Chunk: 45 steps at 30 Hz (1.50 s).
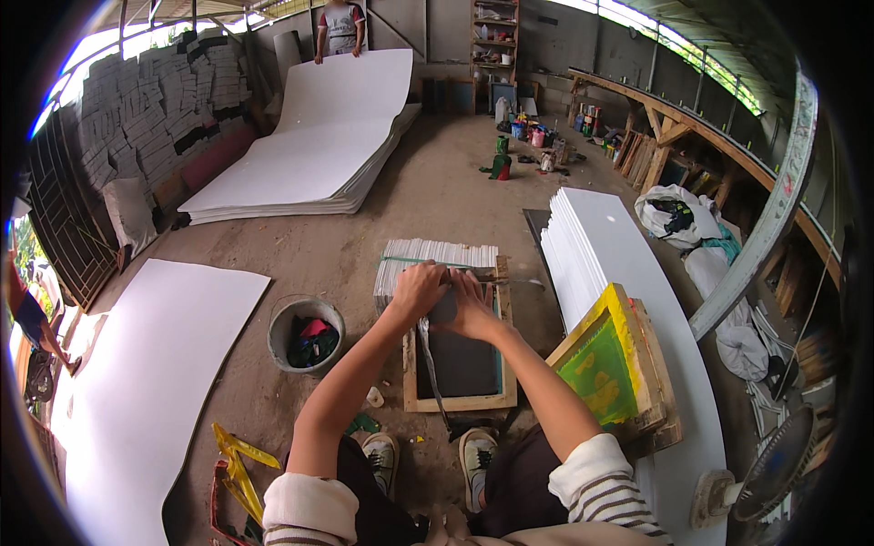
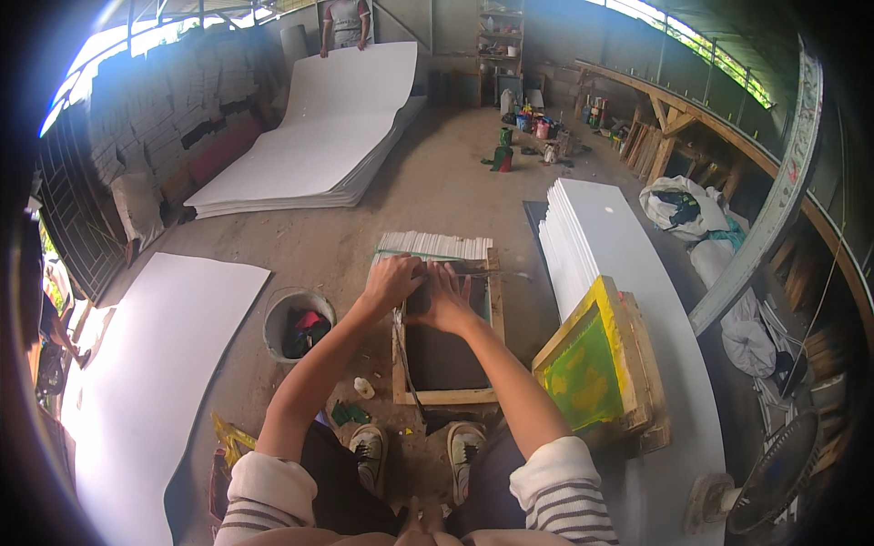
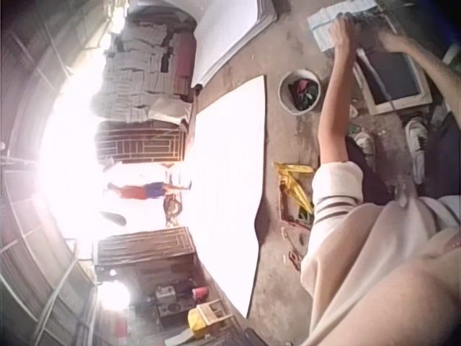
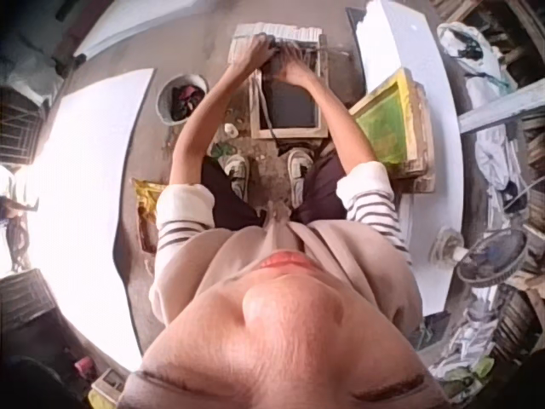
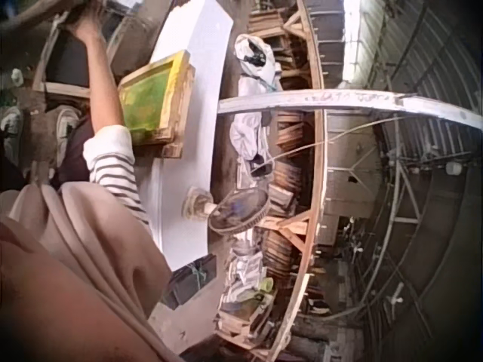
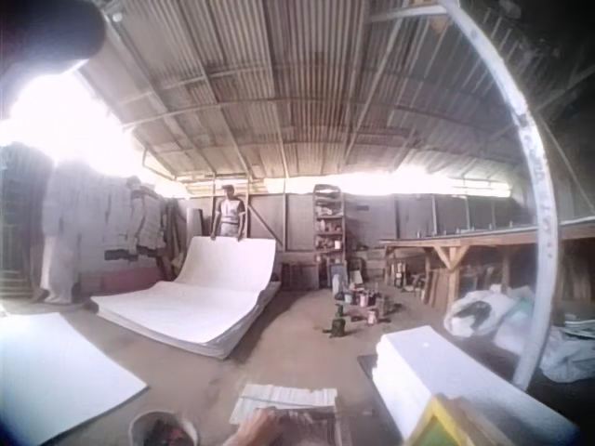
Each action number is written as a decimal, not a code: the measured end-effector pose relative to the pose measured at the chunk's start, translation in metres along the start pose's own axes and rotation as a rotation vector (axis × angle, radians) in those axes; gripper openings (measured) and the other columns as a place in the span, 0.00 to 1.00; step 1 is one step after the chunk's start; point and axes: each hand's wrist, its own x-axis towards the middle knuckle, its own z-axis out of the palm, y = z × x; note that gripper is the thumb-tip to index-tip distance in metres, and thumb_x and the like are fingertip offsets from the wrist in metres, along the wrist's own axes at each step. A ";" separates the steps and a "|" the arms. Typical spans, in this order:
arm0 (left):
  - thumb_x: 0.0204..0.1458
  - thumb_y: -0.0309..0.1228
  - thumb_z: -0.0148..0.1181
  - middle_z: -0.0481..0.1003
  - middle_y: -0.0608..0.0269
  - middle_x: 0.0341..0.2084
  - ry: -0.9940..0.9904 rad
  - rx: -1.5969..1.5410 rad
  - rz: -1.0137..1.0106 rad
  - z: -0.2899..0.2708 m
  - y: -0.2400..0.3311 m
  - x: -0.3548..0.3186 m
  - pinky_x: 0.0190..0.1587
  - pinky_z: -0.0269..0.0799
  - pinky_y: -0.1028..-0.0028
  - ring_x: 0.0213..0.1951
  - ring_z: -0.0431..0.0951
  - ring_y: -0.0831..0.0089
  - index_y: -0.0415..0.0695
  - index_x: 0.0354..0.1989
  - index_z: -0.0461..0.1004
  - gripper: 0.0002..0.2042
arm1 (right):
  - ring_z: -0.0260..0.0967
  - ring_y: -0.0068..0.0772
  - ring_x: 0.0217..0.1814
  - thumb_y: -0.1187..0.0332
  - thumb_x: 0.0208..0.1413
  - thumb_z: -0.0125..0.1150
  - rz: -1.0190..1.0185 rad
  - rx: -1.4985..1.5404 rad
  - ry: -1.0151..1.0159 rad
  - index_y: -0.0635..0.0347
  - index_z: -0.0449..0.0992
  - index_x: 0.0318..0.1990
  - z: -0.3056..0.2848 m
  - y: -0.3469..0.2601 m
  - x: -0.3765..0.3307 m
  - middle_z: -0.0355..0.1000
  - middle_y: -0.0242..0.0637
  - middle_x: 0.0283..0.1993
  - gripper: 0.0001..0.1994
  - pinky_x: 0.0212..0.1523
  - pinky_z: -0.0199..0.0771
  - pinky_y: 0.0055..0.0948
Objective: The person places a wooden frame on the floor and adjusts its position. They then use a utility knife to cut and fit green foam pieces into the frame, pressing them into place.
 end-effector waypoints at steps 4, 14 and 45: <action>0.39 0.34 0.60 0.74 0.54 0.23 0.017 -0.058 -0.087 -0.001 0.012 0.004 0.33 0.70 0.61 0.29 0.75 0.54 0.41 0.23 0.71 0.09 | 0.31 0.51 0.72 0.42 0.34 0.67 -0.003 0.116 -0.011 0.57 0.30 0.67 0.008 0.004 -0.002 0.38 0.52 0.68 0.60 0.64 0.27 0.62; 0.39 0.38 0.61 0.75 0.49 0.24 -0.012 -0.193 -0.286 -0.010 0.019 0.006 0.32 0.70 0.62 0.28 0.76 0.54 0.40 0.26 0.72 0.13 | 0.35 0.51 0.71 0.43 0.37 0.66 -0.111 0.289 -0.030 0.57 0.32 0.67 -0.003 0.015 -0.001 0.40 0.53 0.67 0.58 0.67 0.34 0.51; 0.53 0.59 0.44 0.69 0.47 0.43 -0.695 -1.122 -1.041 0.021 -0.022 -0.028 0.45 0.74 0.71 0.39 0.74 0.64 0.37 0.56 0.58 0.35 | 0.64 0.20 0.45 0.74 0.49 0.63 0.007 1.200 0.985 0.63 0.70 0.43 -0.118 0.036 -0.007 0.69 0.29 0.42 0.13 0.51 0.58 0.20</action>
